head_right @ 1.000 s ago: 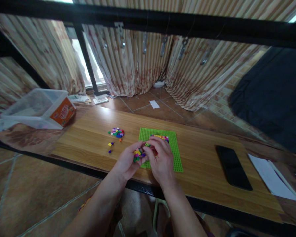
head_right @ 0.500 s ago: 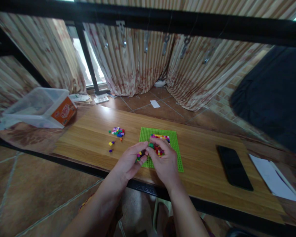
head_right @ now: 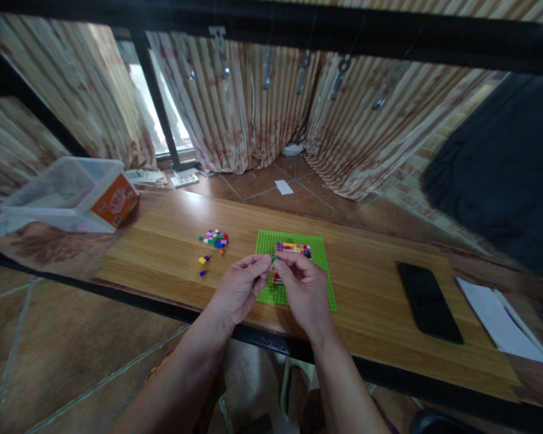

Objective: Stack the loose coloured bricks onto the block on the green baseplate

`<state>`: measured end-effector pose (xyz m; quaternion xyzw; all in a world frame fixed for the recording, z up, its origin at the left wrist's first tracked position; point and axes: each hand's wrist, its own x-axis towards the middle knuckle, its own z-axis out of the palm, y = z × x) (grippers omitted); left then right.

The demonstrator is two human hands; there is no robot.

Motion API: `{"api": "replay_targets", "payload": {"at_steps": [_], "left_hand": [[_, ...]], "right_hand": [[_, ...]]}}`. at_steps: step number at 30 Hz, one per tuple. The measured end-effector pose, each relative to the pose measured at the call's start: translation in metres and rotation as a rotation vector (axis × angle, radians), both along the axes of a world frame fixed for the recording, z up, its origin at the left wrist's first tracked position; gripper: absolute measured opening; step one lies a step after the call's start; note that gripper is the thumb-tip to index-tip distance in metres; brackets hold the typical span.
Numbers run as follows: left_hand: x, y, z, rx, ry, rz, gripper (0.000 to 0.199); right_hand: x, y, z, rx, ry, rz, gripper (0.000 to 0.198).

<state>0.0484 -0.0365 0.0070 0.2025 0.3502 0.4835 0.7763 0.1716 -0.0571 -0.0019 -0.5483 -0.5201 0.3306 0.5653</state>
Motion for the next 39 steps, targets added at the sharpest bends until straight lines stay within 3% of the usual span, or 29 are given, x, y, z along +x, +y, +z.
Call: {"api": "replay_targets", "payload": {"at_steps": [6,11,18,22,26,31,39], "left_hand": [[0.004,-0.001,-0.002,0.063,0.04,0.03,0.034],[0.003,-0.002,0.0,0.018,0.003,0.02,0.034],[0.004,0.001,0.001,-0.178,-0.027,0.094,0.018],[0.004,0.004,0.002,-0.305,-0.082,0.152,0.009],[0.003,0.004,0.003,-0.325,-0.129,0.139,0.01],[0.001,0.004,0.005,-0.353,-0.157,0.091,0.015],[-0.003,0.005,0.003,-0.298,-0.085,0.163,0.013]], "right_hand": [[0.003,0.0,-0.002,-0.043,0.162,0.0,0.015],[0.003,0.002,-0.007,-0.039,0.224,-0.022,0.014],[0.002,-0.003,-0.003,0.022,-0.021,-0.009,0.014],[-0.004,-0.009,0.003,0.123,-0.242,0.094,0.015],[-0.01,-0.012,0.002,0.127,-0.335,0.119,0.018],[-0.005,-0.012,0.001,0.078,-0.261,-0.023,0.012],[0.018,-0.007,-0.002,0.124,-0.376,-0.086,0.012]]}}
